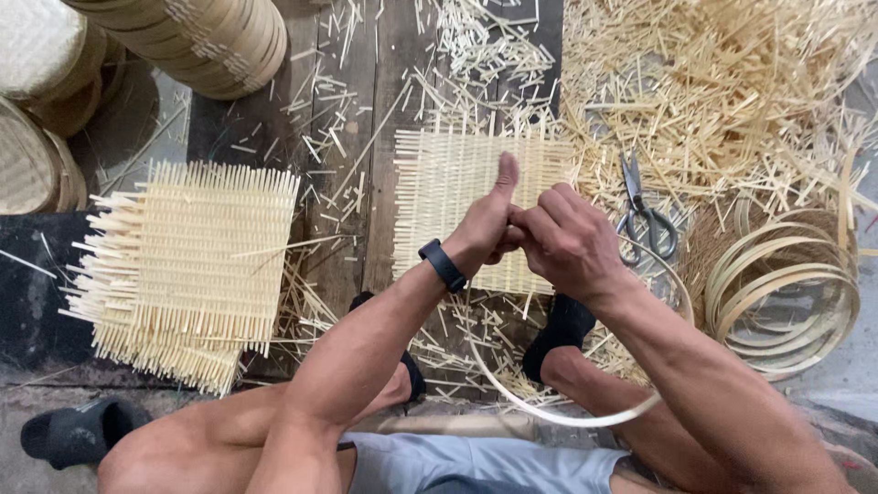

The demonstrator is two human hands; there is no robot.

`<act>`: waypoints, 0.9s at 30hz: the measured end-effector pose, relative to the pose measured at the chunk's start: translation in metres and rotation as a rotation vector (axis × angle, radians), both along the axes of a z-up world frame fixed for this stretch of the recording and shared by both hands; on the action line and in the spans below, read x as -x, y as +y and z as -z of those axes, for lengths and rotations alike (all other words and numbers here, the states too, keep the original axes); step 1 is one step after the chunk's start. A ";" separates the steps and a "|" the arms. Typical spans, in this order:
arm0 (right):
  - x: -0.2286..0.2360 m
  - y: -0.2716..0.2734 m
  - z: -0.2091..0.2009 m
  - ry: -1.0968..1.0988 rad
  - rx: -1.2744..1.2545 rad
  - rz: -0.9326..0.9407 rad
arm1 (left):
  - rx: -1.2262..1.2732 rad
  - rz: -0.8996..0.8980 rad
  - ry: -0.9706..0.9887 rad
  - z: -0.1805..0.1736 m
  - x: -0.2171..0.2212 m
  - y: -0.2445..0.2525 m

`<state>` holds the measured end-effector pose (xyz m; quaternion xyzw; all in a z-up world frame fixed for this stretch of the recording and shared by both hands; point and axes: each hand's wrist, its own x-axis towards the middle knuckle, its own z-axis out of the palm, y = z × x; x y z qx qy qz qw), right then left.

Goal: The person constructs bamboo steamer components by trimming woven bamboo sheets with shears, fitting them into circular wooden frames, and securing the edges.

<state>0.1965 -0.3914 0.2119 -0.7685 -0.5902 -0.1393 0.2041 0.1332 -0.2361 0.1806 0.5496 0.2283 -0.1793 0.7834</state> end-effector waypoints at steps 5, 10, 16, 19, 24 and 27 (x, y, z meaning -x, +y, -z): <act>-0.005 0.004 0.022 0.071 0.035 0.003 | 0.221 -0.074 0.027 0.029 0.000 0.002; -0.065 -0.031 0.001 0.793 -0.097 0.305 | 0.321 -0.228 -0.230 0.063 0.011 0.025; -0.071 -0.067 0.015 1.672 -0.586 0.381 | 0.436 -0.466 -0.269 0.068 0.026 0.069; -0.070 -0.069 0.037 1.599 -0.556 0.327 | 0.371 -0.487 -0.131 0.062 0.026 0.072; -0.067 -0.068 0.045 1.658 -0.513 0.304 | 0.354 -0.635 -0.127 0.064 0.028 0.075; -0.057 -0.065 0.050 1.843 -0.655 0.355 | 0.483 -0.764 -0.232 0.069 0.036 0.074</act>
